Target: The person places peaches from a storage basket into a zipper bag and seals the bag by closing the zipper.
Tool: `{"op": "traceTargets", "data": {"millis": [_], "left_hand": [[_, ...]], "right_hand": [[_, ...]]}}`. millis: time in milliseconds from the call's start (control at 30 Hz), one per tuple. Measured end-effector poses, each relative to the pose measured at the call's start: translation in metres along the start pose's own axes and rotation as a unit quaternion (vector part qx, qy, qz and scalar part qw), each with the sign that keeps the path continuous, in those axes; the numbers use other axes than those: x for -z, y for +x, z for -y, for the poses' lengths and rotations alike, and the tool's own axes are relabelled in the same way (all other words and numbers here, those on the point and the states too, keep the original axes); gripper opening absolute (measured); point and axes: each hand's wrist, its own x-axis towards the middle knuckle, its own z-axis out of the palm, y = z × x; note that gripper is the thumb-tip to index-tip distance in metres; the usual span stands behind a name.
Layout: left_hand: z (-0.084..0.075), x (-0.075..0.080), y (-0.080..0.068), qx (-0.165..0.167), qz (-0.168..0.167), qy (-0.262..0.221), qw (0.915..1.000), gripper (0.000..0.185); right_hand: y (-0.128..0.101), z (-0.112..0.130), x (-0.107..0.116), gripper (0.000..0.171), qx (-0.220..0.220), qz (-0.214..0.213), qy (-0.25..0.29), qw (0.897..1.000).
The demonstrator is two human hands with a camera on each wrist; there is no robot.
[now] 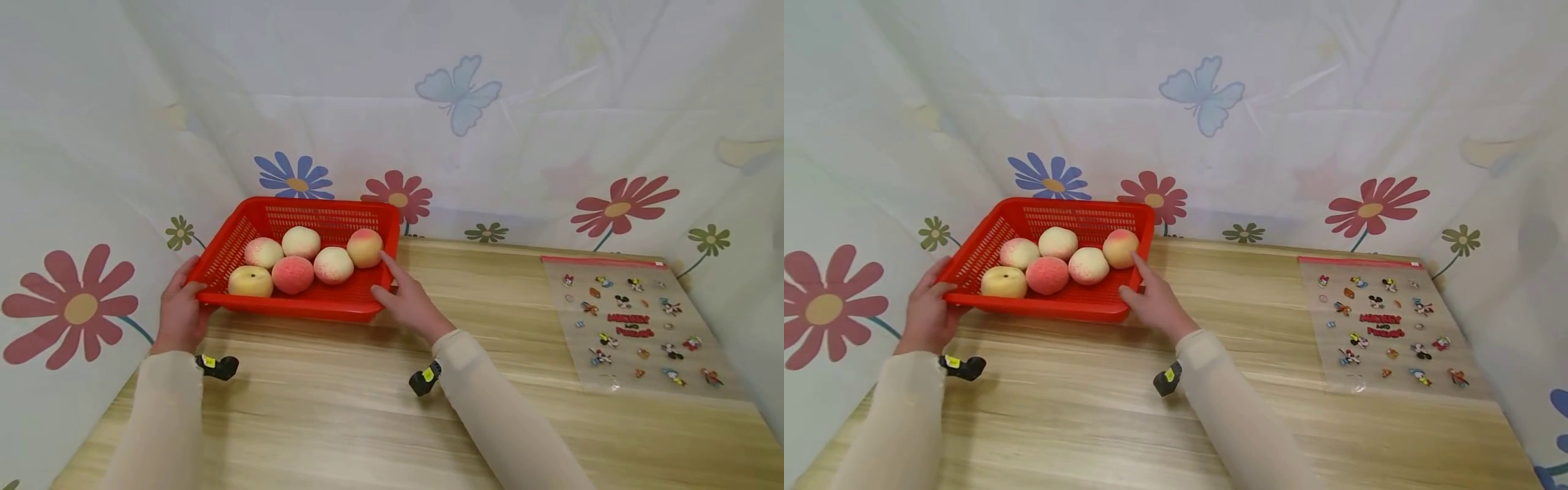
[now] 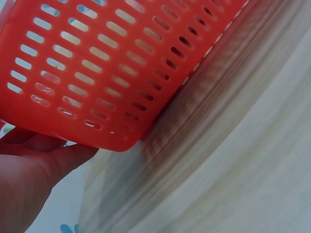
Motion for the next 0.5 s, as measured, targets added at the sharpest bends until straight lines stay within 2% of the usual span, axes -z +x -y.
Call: {"op": "traceTargets", "data": {"millis": [233,500], "left_hand": [[0.0,-0.012,-0.006,0.008,-0.02,0.021,0.9995,0.056],[0.0,-0.026,-0.016,0.011,-0.018,0.021,0.9996,0.057]], "right_hand": [[-0.004,-0.006,0.006,0.068,-0.007,-0.012,0.007,1.0],[-0.011,-0.011,0.016,0.067,-0.007,-0.013,0.024,1.0]]}}
